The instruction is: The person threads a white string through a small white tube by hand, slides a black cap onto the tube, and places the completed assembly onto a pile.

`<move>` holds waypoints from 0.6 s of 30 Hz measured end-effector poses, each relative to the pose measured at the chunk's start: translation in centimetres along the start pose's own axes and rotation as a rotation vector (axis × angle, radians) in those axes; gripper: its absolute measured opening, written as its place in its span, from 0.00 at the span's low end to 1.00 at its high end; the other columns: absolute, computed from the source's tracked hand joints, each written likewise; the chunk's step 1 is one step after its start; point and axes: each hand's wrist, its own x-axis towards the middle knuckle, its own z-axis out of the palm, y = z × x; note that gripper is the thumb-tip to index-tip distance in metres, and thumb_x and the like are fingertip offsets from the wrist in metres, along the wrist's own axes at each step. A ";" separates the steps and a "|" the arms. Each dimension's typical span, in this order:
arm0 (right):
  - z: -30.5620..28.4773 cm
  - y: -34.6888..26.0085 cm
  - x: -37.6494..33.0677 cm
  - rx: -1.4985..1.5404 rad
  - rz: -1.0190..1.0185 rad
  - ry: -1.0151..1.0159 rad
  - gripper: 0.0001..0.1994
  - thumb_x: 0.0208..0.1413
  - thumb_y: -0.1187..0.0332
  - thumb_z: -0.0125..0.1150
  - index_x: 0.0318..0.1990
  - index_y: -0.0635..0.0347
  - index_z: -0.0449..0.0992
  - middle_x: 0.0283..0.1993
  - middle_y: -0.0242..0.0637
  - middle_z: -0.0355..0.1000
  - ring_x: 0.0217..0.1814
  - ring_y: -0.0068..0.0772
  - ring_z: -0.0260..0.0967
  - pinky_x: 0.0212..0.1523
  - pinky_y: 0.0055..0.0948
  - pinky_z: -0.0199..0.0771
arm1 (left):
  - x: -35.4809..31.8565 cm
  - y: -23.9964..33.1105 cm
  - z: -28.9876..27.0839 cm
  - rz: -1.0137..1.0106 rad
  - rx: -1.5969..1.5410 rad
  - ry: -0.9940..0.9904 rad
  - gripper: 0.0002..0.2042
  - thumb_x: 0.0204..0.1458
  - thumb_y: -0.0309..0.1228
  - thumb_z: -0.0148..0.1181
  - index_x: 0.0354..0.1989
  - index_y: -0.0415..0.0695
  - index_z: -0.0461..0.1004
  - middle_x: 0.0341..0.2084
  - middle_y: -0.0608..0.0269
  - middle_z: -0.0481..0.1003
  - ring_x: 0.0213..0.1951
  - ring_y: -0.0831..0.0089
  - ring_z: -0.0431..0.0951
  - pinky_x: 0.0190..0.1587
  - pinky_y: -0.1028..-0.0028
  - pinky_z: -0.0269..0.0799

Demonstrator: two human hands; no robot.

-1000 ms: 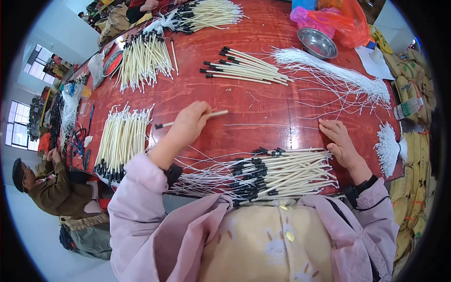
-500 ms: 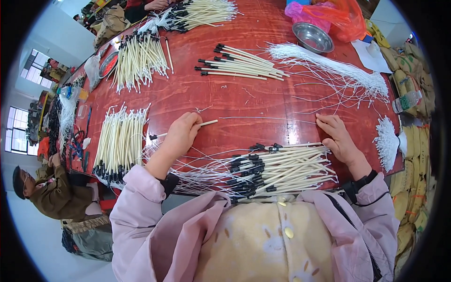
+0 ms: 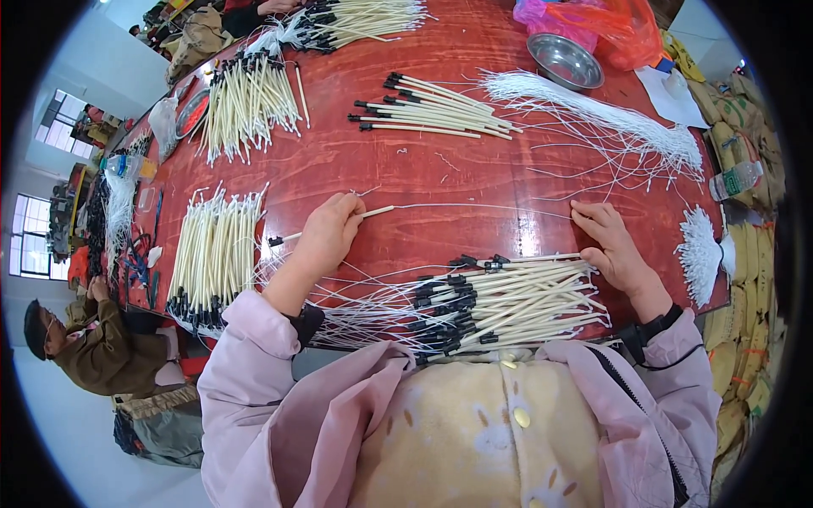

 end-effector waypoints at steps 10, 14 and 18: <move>-0.1 0.2 0.1 0.002 0.001 -0.009 0.36 0.62 0.42 0.52 0.63 0.68 0.70 0.69 0.46 0.64 0.68 0.51 0.59 0.70 0.45 0.55 | 1.4 0.5 1.0 0.053 0.044 0.020 0.04 0.55 0.21 0.57 0.38 0.36 0.73 0.32 0.47 0.74 0.37 0.48 0.75 0.41 0.61 0.71; 0.0 0.0 0.1 0.003 0.003 0.005 0.36 0.62 0.41 0.52 0.63 0.68 0.71 0.69 0.46 0.65 0.67 0.50 0.59 0.70 0.45 0.56 | 1.3 0.4 1.0 0.021 0.008 0.040 0.04 0.55 0.21 0.58 0.37 0.36 0.73 0.32 0.47 0.74 0.37 0.48 0.76 0.40 0.61 0.72; 0.1 0.1 0.0 -0.007 0.006 0.012 0.36 0.61 0.41 0.53 0.63 0.68 0.71 0.69 0.46 0.65 0.67 0.50 0.60 0.70 0.44 0.56 | 1.0 0.4 1.0 0.003 -0.016 0.059 0.04 0.55 0.21 0.58 0.37 0.36 0.73 0.32 0.47 0.74 0.36 0.49 0.76 0.40 0.61 0.72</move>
